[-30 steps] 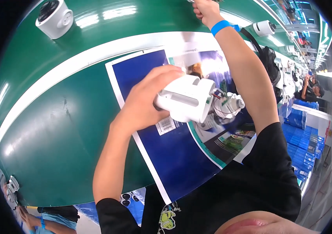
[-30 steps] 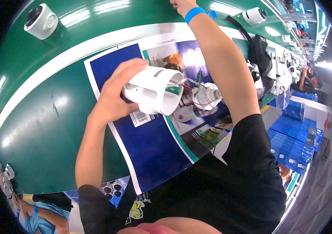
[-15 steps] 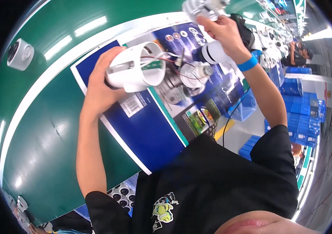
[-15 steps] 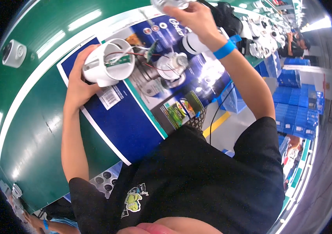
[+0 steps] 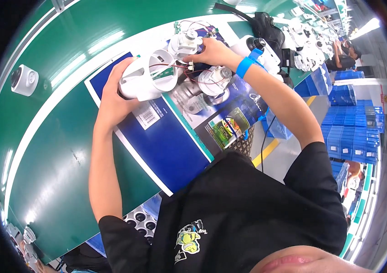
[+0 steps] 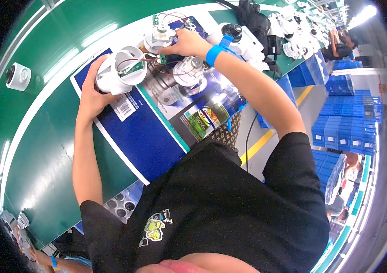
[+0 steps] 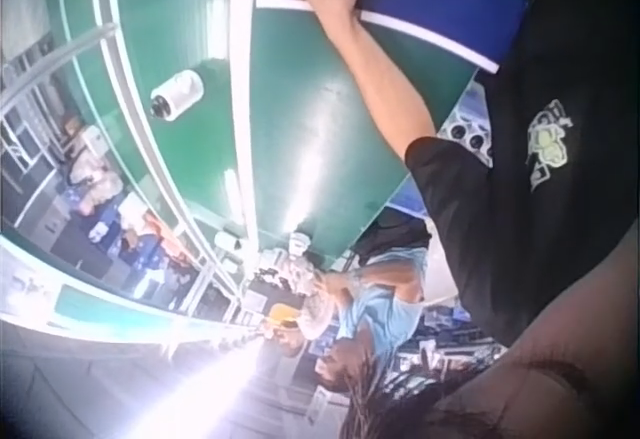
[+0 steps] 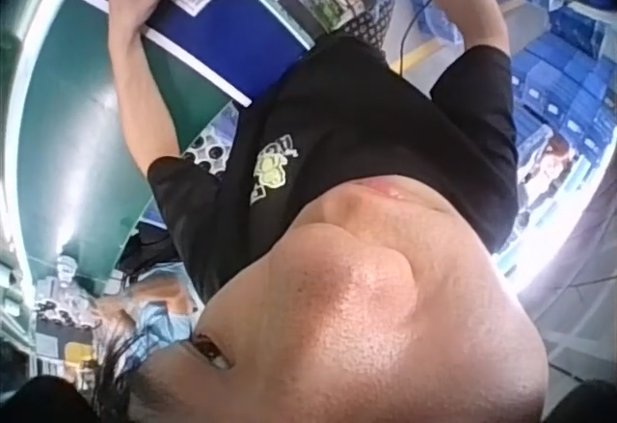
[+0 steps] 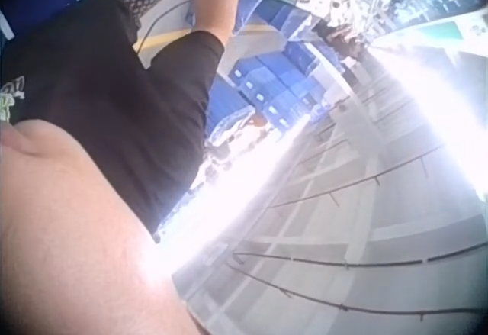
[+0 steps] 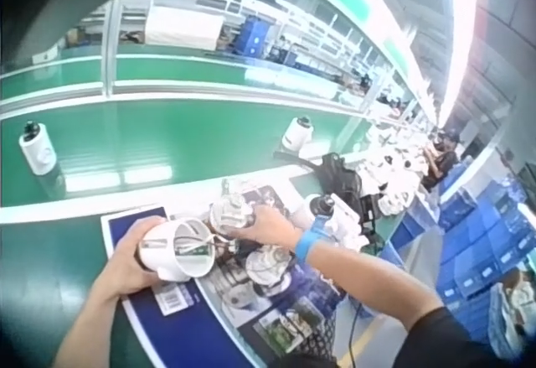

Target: Assembling the internal components, wiring, and housings of security cameras on an industrial assembly line.

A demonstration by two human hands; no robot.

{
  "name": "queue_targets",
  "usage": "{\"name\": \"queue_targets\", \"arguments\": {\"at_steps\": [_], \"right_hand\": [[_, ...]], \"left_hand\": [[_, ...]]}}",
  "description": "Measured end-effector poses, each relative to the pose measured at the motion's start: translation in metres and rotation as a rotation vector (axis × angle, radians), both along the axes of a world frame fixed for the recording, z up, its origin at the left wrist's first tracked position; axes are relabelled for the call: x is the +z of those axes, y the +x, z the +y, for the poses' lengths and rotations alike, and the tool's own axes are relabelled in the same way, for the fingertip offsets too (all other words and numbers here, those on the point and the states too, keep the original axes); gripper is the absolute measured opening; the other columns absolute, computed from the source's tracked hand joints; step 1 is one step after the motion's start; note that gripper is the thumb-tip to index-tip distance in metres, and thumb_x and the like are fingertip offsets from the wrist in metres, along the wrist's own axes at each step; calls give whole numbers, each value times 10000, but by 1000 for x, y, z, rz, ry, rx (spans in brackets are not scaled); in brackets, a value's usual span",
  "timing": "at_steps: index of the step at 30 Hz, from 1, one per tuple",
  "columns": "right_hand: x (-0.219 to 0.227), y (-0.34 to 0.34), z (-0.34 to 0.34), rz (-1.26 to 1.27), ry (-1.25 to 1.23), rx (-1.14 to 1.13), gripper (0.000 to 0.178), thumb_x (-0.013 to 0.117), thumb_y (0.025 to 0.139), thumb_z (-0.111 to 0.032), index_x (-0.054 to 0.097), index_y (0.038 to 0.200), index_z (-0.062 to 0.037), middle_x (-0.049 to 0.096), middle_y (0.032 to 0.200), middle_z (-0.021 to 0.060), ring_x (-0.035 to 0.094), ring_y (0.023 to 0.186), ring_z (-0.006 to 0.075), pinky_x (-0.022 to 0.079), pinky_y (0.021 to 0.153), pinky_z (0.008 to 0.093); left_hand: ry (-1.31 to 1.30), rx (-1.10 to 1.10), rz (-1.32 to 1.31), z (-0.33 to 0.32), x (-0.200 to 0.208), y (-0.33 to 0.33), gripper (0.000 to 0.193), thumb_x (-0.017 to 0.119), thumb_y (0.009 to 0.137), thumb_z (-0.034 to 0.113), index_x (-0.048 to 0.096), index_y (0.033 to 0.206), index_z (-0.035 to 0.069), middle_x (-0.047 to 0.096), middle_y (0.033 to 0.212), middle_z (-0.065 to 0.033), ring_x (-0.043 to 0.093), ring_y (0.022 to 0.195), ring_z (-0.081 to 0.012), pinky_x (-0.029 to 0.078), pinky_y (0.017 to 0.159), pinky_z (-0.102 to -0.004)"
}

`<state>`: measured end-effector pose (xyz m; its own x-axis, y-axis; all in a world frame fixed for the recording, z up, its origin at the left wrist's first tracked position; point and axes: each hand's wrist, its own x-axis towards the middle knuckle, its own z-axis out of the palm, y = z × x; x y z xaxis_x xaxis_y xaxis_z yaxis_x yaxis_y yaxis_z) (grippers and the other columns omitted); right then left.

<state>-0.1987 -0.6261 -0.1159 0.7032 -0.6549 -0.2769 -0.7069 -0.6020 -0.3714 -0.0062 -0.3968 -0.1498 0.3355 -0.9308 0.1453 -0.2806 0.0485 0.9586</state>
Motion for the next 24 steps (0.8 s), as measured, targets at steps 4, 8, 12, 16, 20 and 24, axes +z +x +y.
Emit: {"name": "queue_targets", "arguments": {"at_steps": [4, 8, 12, 16, 20, 24], "right_hand": [[27, 0, -2, 79, 394, 3, 469, 648, 851, -299, 564, 1207, -6, 697, 899, 106, 639, 651, 146, 450, 460, 256], [54, -28, 8, -148, 194, 79, 360, 544, 875, -131, 584, 1224, -51, 700, 900, 80, 621, 625, 134, 481, 532, 272], [42, -38, 14, -259, -181, 435, 410, 686, 774, -103, 617, 1178, -87, 666, 977, 86, 611, 735, 185, 500, 688, 306], [37, -21, 18, -226, -74, 430, 459, 743, 718, -140, 620, 1156, -81, 655, 984, 90, 629, 814, 229, 506, 727, 333], [46, -14, 37, -16, -274, 437, 359, 733, 733, -224, 623, 1045, -84, 649, 941, 80, 636, 820, 252, 507, 717, 369], [51, -32, 37, -289, -561, 709, 361, 727, 747, -195, 596, 1062, -79, 629, 903, 78, 619, 816, 272, 504, 691, 368]], "left_hand": [[20, 6, 56, 1, -2, 0, 933, 765, 483, -105, 453, 1340, 90, 507, 1282, -56, 499, 1176, -193, 376, 1024, -313], [-6, -1, 88, -1, -1, -2, 873, 679, 515, -147, 486, 1324, 118, 481, 1315, -31, 474, 1219, -197, 370, 1032, -310], [-9, -4, 34, -4, 0, -3, 950, 768, 510, -143, 427, 1362, 103, 503, 1291, -64, 507, 1175, -206, 419, 1016, -338], [-16, -6, 140, -1, -3, -3, 998, 757, 500, -174, 386, 1386, 100, 487, 1299, -83, 523, 1161, -221, 453, 996, -348], [-44, -12, 130, -2, -5, 0, 991, 776, 512, -160, 371, 1384, 80, 485, 1292, -84, 512, 1166, -218, 453, 994, -348], [17, -28, 202, 2, 0, -1, 1015, 816, 510, -126, 344, 1388, 63, 466, 1308, -87, 498, 1180, -211, 440, 1001, -342]]}}
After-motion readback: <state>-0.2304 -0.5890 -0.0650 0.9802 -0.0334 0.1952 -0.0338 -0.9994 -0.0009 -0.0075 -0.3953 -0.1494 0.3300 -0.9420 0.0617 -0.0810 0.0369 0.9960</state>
